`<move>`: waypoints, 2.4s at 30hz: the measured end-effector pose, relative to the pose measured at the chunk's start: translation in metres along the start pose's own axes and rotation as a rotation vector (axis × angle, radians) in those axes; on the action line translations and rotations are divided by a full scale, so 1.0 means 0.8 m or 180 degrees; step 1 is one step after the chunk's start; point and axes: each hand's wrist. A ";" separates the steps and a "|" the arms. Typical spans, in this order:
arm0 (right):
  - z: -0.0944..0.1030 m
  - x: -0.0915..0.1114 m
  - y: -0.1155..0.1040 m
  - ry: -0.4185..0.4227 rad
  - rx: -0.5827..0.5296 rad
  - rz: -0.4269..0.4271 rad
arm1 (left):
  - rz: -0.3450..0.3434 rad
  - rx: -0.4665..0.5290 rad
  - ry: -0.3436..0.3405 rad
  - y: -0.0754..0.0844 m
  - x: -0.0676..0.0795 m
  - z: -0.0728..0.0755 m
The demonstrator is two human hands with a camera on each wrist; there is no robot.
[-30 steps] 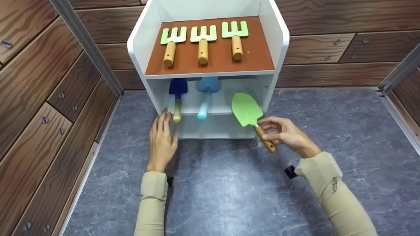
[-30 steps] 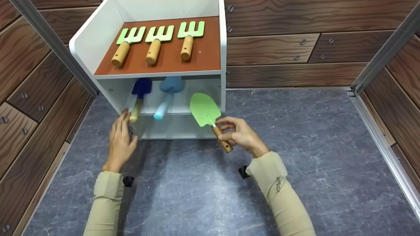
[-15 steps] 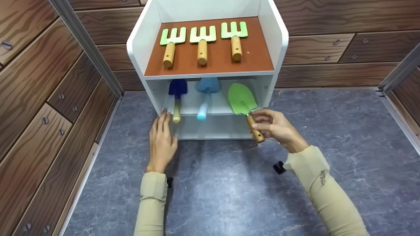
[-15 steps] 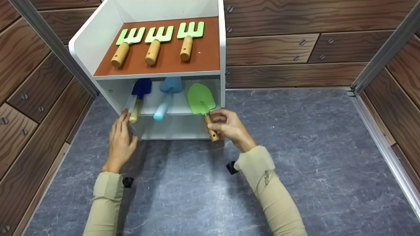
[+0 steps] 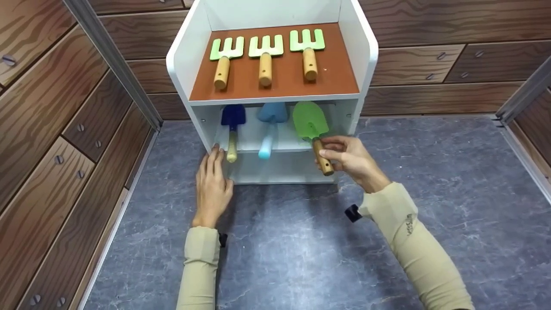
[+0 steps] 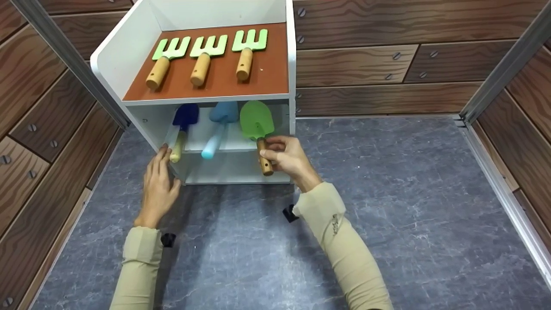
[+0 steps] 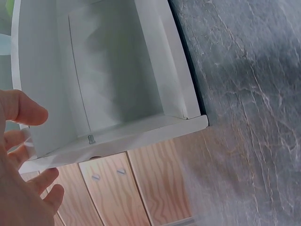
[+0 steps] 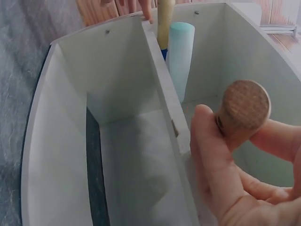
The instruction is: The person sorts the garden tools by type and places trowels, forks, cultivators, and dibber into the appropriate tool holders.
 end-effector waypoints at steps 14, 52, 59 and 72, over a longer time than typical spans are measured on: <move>-0.019 -0.020 -0.015 0.0215 -0.0120 -0.0019 | 0.0027 0.0045 0.0025 0.002 0.002 0.001; -0.040 -0.029 -0.010 0.0916 -0.0103 0.0234 | 0.0072 0.0019 -0.0029 0.010 -0.011 -0.003; -0.036 -0.004 0.014 0.0976 -0.0033 0.0576 | 0.0078 0.0041 0.0055 0.007 -0.005 -0.004; 0.069 0.047 0.069 0.1748 0.0673 0.1150 | 0.0112 -0.0208 -0.0234 0.003 -0.004 0.014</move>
Point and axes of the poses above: each hand's wrist, its own x-axis away from the middle knuckle, its own z-axis out of the back of the hand, y = z × x, and after that the axes turned 7 degrees about x, right-handed
